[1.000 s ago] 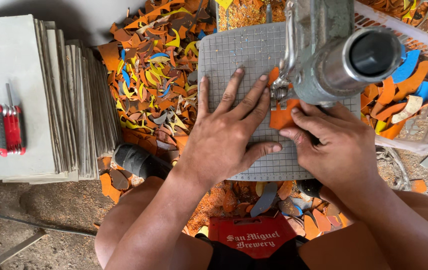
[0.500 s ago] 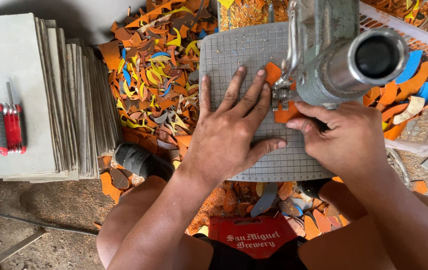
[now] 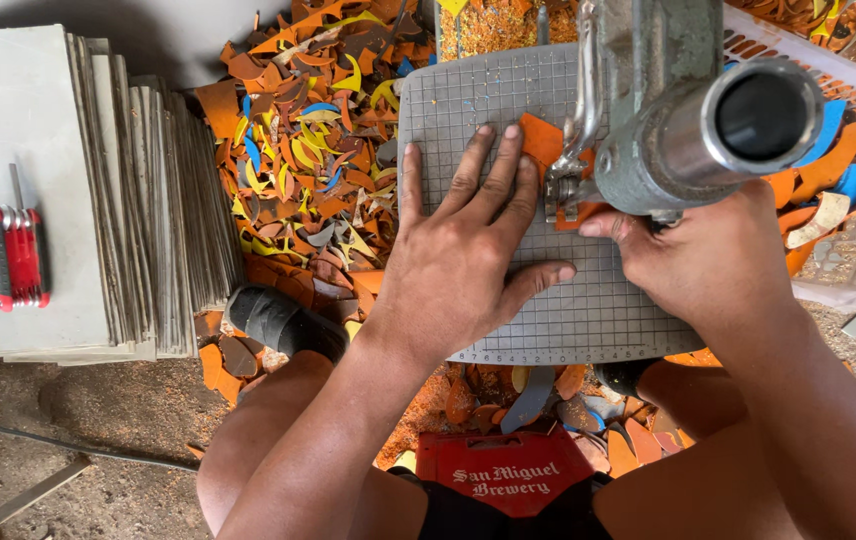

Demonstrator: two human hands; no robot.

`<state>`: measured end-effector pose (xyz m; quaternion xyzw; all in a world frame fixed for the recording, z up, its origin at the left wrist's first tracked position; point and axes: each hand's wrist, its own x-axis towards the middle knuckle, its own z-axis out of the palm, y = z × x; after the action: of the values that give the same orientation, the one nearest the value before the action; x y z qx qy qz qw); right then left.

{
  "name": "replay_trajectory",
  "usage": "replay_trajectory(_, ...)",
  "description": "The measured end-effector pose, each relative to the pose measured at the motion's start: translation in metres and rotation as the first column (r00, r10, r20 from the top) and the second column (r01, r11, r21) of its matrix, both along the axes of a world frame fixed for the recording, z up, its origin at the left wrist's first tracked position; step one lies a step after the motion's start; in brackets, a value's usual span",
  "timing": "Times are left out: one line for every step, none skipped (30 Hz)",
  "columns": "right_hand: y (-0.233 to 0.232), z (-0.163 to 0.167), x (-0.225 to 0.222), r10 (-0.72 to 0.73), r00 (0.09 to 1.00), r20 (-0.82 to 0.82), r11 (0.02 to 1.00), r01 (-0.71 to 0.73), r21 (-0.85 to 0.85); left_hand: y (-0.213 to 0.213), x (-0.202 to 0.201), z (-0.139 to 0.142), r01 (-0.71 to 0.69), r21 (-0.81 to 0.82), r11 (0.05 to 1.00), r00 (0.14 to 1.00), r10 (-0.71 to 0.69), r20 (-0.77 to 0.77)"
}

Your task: The person sits on the floor and uses a manual press cutting machine to cut small orange and yellow rubber pieces. They repeatedly place pieces under the blade, press the lever to cut, and remove the cut pieces.

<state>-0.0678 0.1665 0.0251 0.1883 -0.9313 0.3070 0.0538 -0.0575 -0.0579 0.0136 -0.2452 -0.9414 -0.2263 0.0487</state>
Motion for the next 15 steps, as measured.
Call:
replay_trajectory(0.0,0.0,-0.001,0.007,1.0,-0.005,1.0,-0.007,-0.018,0.0,0.0,0.0,-0.004,-0.002,1.0,1.0,0.004,-0.005)
replay_trajectory(0.001,-0.001,-0.003,0.013,1.0,-0.01,0.999,-0.014,-0.036,0.0,-0.001,-0.001,-0.008,-0.003,1.0,1.0,0.008,-0.011)
replay_trajectory(0.001,-0.002,-0.004,0.019,1.0,-0.017,0.998,-0.02,-0.055,0.0,-0.001,-0.001,-0.01,-0.006,1.0,1.0,0.01,-0.018)
replay_trajectory(0.001,-0.002,-0.006,0.013,1.0,0.006,0.997,-0.012,-0.08,0.0,-0.002,-0.001,-0.013,0.0,1.0,1.0,0.013,-0.024)
replay_trajectory(0.001,-0.003,-0.007,0.008,0.999,0.031,0.994,-0.004,-0.105,0.0,-0.002,-0.002,-0.015,0.006,1.0,1.0,0.015,-0.028)
replay_trajectory(0.001,-0.004,-0.009,0.003,0.998,0.057,0.992,0.005,-0.129,0.0,-0.002,-0.002,-0.016,0.012,1.0,0.999,0.017,-0.031)
replay_trajectory(0.002,-0.005,-0.01,0.013,1.0,0.013,0.996,-0.011,-0.092,0.0,-0.003,-0.003,-0.019,0.01,1.0,0.999,0.019,-0.034)
replay_trajectory(0.003,-0.005,-0.011,0.025,0.999,-0.029,0.998,-0.026,-0.054,0.0,-0.004,-0.003,-0.022,0.008,1.0,0.999,0.022,-0.035)
replay_trajectory(0.003,-0.006,-0.011,0.039,0.997,-0.072,0.999,-0.04,-0.015,0.001,-0.005,-0.004,-0.025,0.005,1.0,0.999,0.025,-0.038)
replay_trajectory(0.005,-0.006,-0.012,0.043,0.996,-0.084,0.999,-0.043,-0.002,0.001,-0.005,-0.004,-0.027,0.006,1.0,0.999,0.027,-0.041)
replay_trajectory(0.006,-0.007,-0.013,0.046,0.995,-0.094,0.999,-0.046,0.012,0.002,-0.006,-0.004,-0.028,0.007,1.0,0.999,0.028,-0.041)
replay_trajectory(0.007,-0.008,-0.014,0.05,0.993,-0.104,0.999,-0.048,0.025,0.002,-0.007,-0.004,-0.029,0.008,1.0,0.999,0.03,-0.042)
replay_trajectory(0.009,-0.01,-0.015,0.049,0.994,-0.095,0.998,-0.046,0.031,0.002,-0.007,-0.005,-0.032,0.005,0.999,0.998,0.032,-0.044)
replay_trajectory(0.01,-0.011,-0.016,0.046,0.995,-0.086,0.998,-0.043,0.037,0.002,-0.007,-0.005,-0.034,0.001,0.999,0.998,0.034,-0.047)
replay_trajectory(0.012,-0.012,-0.017,0.045,0.996,-0.076,0.998,-0.042,0.043,0.002,-0.008,-0.005,-0.037,-0.002,0.999,0.998,0.037,-0.047)
